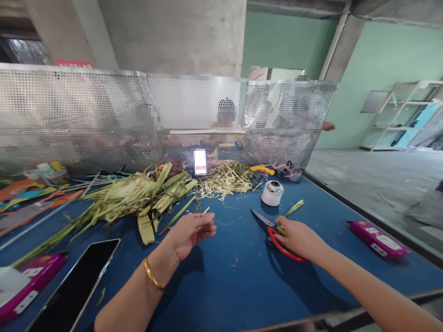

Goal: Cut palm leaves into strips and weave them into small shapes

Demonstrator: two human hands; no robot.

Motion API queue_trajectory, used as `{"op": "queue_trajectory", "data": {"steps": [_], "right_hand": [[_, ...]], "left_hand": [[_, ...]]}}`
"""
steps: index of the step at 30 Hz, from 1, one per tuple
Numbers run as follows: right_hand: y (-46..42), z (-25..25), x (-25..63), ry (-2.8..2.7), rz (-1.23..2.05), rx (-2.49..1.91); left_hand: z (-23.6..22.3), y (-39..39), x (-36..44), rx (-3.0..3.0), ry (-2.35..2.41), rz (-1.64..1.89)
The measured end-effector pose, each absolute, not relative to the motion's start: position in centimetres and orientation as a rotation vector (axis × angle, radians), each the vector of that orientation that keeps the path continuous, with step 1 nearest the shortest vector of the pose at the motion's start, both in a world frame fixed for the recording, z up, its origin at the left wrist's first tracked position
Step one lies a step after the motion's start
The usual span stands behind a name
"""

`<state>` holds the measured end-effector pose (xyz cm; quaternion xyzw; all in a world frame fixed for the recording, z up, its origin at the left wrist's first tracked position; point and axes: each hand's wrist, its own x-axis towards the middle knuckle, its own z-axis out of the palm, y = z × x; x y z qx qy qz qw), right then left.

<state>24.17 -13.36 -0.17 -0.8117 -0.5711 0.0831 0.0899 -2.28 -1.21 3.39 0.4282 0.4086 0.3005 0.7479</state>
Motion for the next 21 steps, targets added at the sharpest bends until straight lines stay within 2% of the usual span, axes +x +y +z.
{"op": "queue_trajectory", "data": {"steps": [3, 6, 8, 11, 14, 21], "right_hand": [[-13.7, 0.1, 24.2, -1.885, 0.038, -2.528], [-12.4, 1.3, 23.0, -1.974, 0.002, -2.428], [-10.5, 1.7, 21.0, -1.989, 0.252, -2.02], [-7.4, 1.1, 17.3, -1.8, 0.914, -1.51], [-5.6, -0.1, 15.1, -1.76, 1.24, -1.28], [-5.7, 0.6, 19.6, -1.633, 1.09, -1.495]], "left_hand": [[3.8, -1.4, -3.1, 1.014, 0.865, 0.593], [3.9, -1.7, -3.4, 1.064, 0.832, 0.51], [3.7, -2.0, -3.2, 1.086, 0.806, 0.459], [3.1, -2.1, -2.9, 1.111, 0.786, 0.416], [2.6, -1.8, -3.0, 1.122, 0.802, 0.412], [2.0, -0.7, -3.8, 1.115, 0.893, 0.497]]}}
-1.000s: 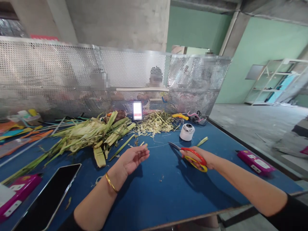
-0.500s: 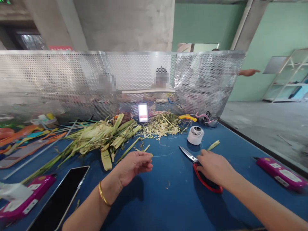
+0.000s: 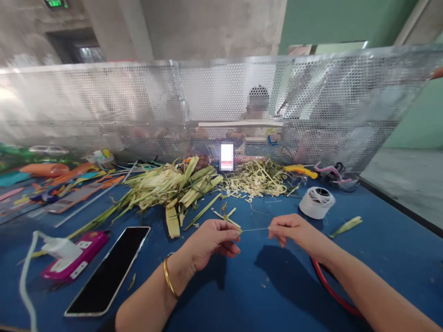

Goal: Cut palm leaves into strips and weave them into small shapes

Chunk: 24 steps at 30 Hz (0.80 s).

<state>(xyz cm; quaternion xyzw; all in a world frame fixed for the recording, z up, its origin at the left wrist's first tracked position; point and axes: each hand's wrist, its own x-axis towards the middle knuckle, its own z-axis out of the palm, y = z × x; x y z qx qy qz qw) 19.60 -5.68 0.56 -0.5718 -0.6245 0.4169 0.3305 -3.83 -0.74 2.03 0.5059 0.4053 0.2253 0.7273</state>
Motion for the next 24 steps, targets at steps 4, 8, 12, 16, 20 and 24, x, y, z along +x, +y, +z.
{"op": "queue_trajectory", "data": {"steps": [4, 8, 12, 16, 20, 24], "right_hand": [[-5.5, 0.4, 21.6, -1.926, 0.617, -1.828], [-6.1, 0.2, 21.3, -2.085, -0.076, -2.028], [-7.1, 1.3, 19.1, -1.768, -0.123, -1.797], [-7.0, 1.2, 16.0, -1.614, 0.535, -1.535], [-6.4, 0.0, 13.9, -1.387, 0.985, -1.461], [-6.4, -0.4, 13.2, -1.257, 1.044, -1.411]], "left_hand": [[1.4, -0.5, -3.5, 1.05, 0.94, 0.609], [0.9, -0.7, -2.9, 1.041, 0.962, 0.712], [0.6, -1.1, -2.3, 1.147, 0.948, 0.759], [0.3, -1.5, -1.9, 1.272, 0.93, 0.824], [0.0, -1.7, -1.7, 1.333, 0.89, 0.898], [-0.3, -1.9, -1.7, 1.429, 0.934, 0.918]]}}
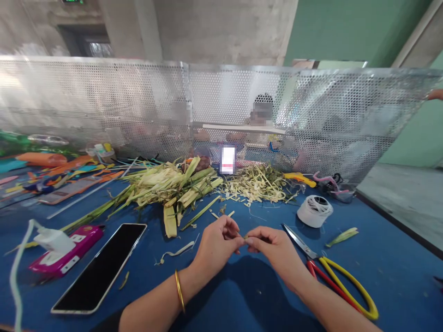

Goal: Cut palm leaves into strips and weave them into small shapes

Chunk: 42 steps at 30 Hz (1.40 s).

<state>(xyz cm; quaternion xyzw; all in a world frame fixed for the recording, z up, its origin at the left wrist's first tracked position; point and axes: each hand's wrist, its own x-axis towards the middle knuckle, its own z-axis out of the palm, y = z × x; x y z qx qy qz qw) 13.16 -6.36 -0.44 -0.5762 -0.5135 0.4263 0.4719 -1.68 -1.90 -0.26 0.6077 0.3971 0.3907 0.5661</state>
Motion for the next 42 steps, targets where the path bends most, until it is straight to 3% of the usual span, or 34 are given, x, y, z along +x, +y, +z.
{"op": "queue_trajectory", "data": {"steps": [7, 12, 17, 26, 35, 42], "right_hand": [[-6.5, -0.3, 13.9, -1.24, 1.02, -1.377], [-6.4, -0.2, 15.2, -1.174, 0.807, -1.42], [-6.2, -0.7, 15.5, -1.209, 0.812, -1.403], [-6.0, -1.6, 15.5, -1.381, 0.722, -1.366], [-6.6, 0.1, 15.2, -1.149, 1.003, -1.197], [-6.9, 0.2, 14.5, -1.189, 1.045, -1.208]], "left_hand": [[-0.1, -1.2, -2.1, 1.541, 0.952, 0.713], [1.0, 1.5, -3.8, 1.968, 1.562, 0.881], [0.1, 2.9, -3.3, 2.121, 1.59, 0.659], [-0.8, 3.1, -2.1, 1.651, 1.345, 0.808], [0.0, -0.2, -1.6, 0.637, 0.833, 0.446], [-0.3, -1.2, -1.3, 0.747, 0.872, 0.337]]}}
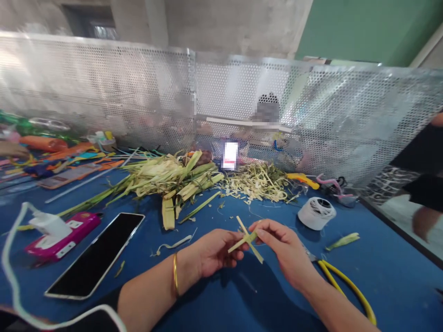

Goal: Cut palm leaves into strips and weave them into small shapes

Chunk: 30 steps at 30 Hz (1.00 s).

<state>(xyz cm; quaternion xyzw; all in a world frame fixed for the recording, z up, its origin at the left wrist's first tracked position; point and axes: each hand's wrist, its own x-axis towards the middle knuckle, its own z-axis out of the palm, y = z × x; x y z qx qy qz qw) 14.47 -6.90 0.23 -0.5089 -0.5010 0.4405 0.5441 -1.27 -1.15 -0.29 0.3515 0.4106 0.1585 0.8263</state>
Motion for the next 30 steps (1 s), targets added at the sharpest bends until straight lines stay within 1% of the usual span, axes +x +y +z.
{"op": "queue_trajectory", "data": {"steps": [2, 5, 7, 12, 21, 27, 30], "right_hand": [[-6.9, 0.2, 14.6, -1.147, 1.054, -1.232], [-6.8, 0.4, 15.0, -1.127, 1.061, -1.256], [-6.6, 0.5, 15.2, -1.136, 1.04, -1.274], [-6.7, 0.5, 14.9, -1.179, 0.989, -1.313], [-7.0, -0.2, 14.3, -1.114, 1.019, -1.311], [-7.0, -0.1, 14.7, -1.109, 1.022, -1.305], [-6.8, -0.2, 15.9, -1.008, 0.909, -1.284]], "left_hand": [[-0.3, -1.5, -1.2, 0.911, 0.892, 0.399], [-0.1, -1.7, -1.2, 1.143, 1.0, 0.68], [0.1, -1.7, -1.2, 1.275, 1.004, 0.767], [0.4, -1.8, -1.4, 1.381, 0.824, 0.62], [0.2, -2.2, -1.3, 1.218, 0.8, 0.487], [-0.1, -2.0, -1.3, 1.147, 0.831, 0.515], [0.0, -2.0, -1.4, 1.088, 0.829, 0.53]]}}
